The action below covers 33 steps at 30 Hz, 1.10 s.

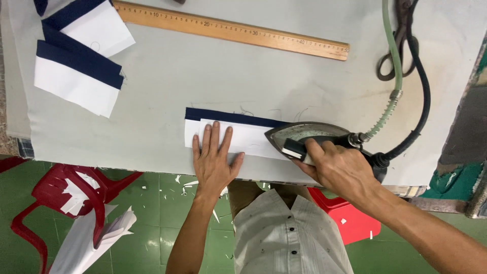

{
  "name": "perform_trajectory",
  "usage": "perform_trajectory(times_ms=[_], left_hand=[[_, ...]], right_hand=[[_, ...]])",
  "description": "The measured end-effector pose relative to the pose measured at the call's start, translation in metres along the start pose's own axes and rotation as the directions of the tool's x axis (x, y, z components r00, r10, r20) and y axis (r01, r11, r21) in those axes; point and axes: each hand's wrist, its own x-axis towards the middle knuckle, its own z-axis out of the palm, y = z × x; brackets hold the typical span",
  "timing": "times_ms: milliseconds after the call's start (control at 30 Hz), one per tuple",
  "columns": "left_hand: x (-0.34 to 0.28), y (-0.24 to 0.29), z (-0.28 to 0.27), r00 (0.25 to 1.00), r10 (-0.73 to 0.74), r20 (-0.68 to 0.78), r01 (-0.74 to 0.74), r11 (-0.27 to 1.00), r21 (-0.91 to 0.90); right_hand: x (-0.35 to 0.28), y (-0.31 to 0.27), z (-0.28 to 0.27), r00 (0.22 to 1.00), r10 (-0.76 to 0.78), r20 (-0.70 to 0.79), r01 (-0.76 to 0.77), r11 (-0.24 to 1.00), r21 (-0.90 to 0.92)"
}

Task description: Ironing and precisely trimming strips of fabric at a workstation.

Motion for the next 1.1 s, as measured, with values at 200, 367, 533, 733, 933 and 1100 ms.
perform_trajectory(times_ms=[200, 367, 533, 733, 933, 1100], left_hand=[[0.004, 0.007, -0.005, 1.000, -0.004, -0.015, 0.004, 1.000, 0.003], [0.005, 0.015, -0.007, 0.997, 0.014, -0.074, -0.014, 1.000, 0.009], [0.004, 0.011, 0.000, 0.996, 0.023, -0.087, -0.018, 0.998, 0.065], [0.004, 0.016, -0.005, 0.994, 0.017, -0.105, -0.014, 0.999, 0.037], [0.004, 0.006, 0.005, 0.998, 0.025, -0.064, -0.022, 0.999, 0.045], [0.003, 0.009, -0.005, 0.998, -0.018, -0.057, 0.018, 1.000, -0.005]], right_hand=[[-0.090, 0.072, 0.021, 0.976, 0.216, -0.026, -0.216, 0.976, 0.012], [-0.141, 0.115, 0.019, 0.853, 0.515, -0.088, -0.500, 0.854, 0.145], [-0.185, 0.098, 0.010, 0.845, 0.374, -0.381, -0.387, 0.921, 0.045], [-0.193, 0.087, 0.023, 0.861, 0.416, -0.291, -0.482, 0.850, -0.211], [-0.142, 0.143, 0.017, 0.763, 0.645, 0.036, -0.640, 0.747, 0.181], [-0.105, 0.104, -0.008, 0.714, 0.676, 0.181, -0.697, 0.665, 0.268]])
